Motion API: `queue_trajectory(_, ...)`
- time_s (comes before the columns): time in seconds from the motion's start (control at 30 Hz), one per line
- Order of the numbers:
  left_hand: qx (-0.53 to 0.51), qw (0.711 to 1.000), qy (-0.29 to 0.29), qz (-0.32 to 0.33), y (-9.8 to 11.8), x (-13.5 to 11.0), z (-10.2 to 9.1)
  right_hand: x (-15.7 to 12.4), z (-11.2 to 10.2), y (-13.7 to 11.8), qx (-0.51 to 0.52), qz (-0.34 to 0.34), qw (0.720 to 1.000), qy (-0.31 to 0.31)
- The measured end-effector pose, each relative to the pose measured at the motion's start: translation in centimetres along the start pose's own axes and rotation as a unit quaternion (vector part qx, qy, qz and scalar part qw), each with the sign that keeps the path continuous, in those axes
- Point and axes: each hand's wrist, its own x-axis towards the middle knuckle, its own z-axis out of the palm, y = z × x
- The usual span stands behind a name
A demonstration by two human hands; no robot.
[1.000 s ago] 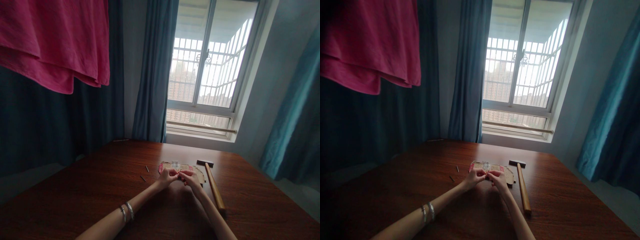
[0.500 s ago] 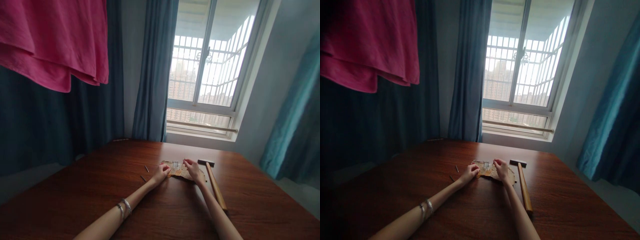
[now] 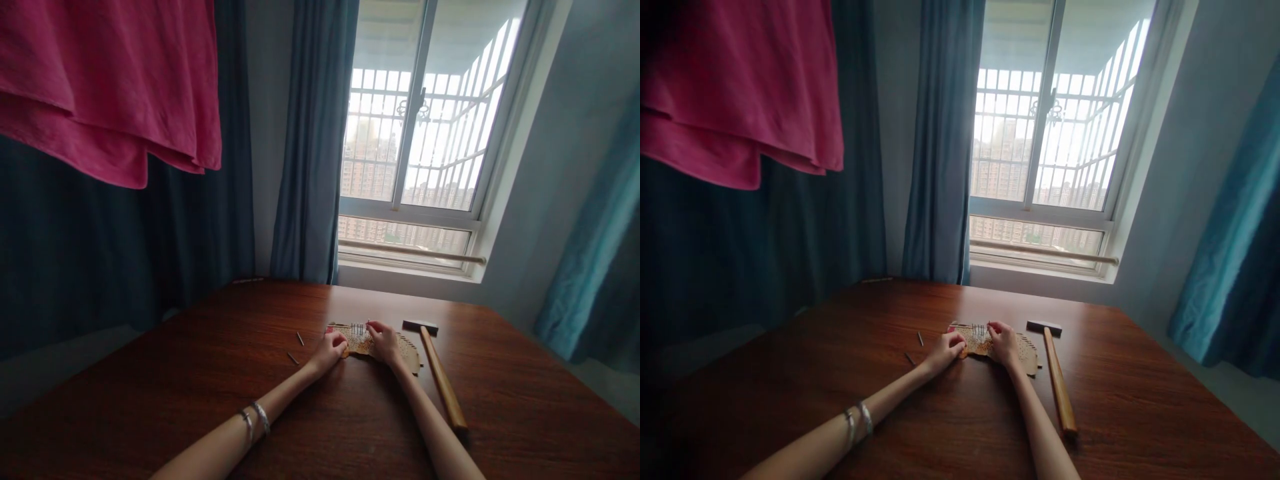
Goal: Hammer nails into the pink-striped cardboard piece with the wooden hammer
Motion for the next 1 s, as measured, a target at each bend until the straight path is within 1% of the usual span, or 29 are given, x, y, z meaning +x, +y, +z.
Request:
queue_trajectory(0.17, -0.018, 1.000, 0.000, -0.005, -0.9, 0.3, 0.2, 0.0, 0.1, 0.1, -0.010, -0.007, 1.000, -0.006)
queue_trajectory(0.37, -0.072, 0.996, 0.051, -0.005, -2.6, 1.2, 0.4, -0.2, 0.2, 0.2, -0.017, -0.010, 1.000, -0.008)
queue_trajectory(0.47, -0.080, 0.994, 0.067, 0.015, -2.6, 2.1, 0.6, -0.3, 0.2, 0.1, -0.016, -0.013, 1.000, -0.011)
queue_trajectory(0.57, -0.097, 0.992, 0.084, 0.019, -2.1, 3.6, 1.1, -0.3, 0.2, 0.0, -0.016, -0.015, 1.000, -0.008)
queue_trajectory(0.63, -0.129, 0.988, 0.085, 0.007, -1.8, 5.0, 1.4, -0.3, 0.2, 0.0, -0.015, -0.017, 1.000, -0.004)
queue_trajectory(0.7, -0.183, 0.980, 0.081, -0.021, -1.5, 6.5, 1.8, -0.3, 0.2, 0.1, -0.015, -0.020, 1.000, -0.003)
queue_trajectory(0.8, -0.278, 0.953, 0.095, -0.073, -1.4, 8.3, 2.4, -0.2, 0.4, 0.3, -0.017, -0.022, 1.000, -0.003)
queue_trajectory(0.9, -0.325, 0.933, 0.118, -0.105, -1.5, 9.1, 3.3, 0.0, 0.6, 0.6, -0.024, -0.023, 0.999, -0.004)
queue_trajectory(1.0, -0.323, 0.935, 0.115, -0.095, -1.6, 8.9, 3.8, 0.0, 0.7, 0.9, -0.033, -0.027, 0.999, -0.005)
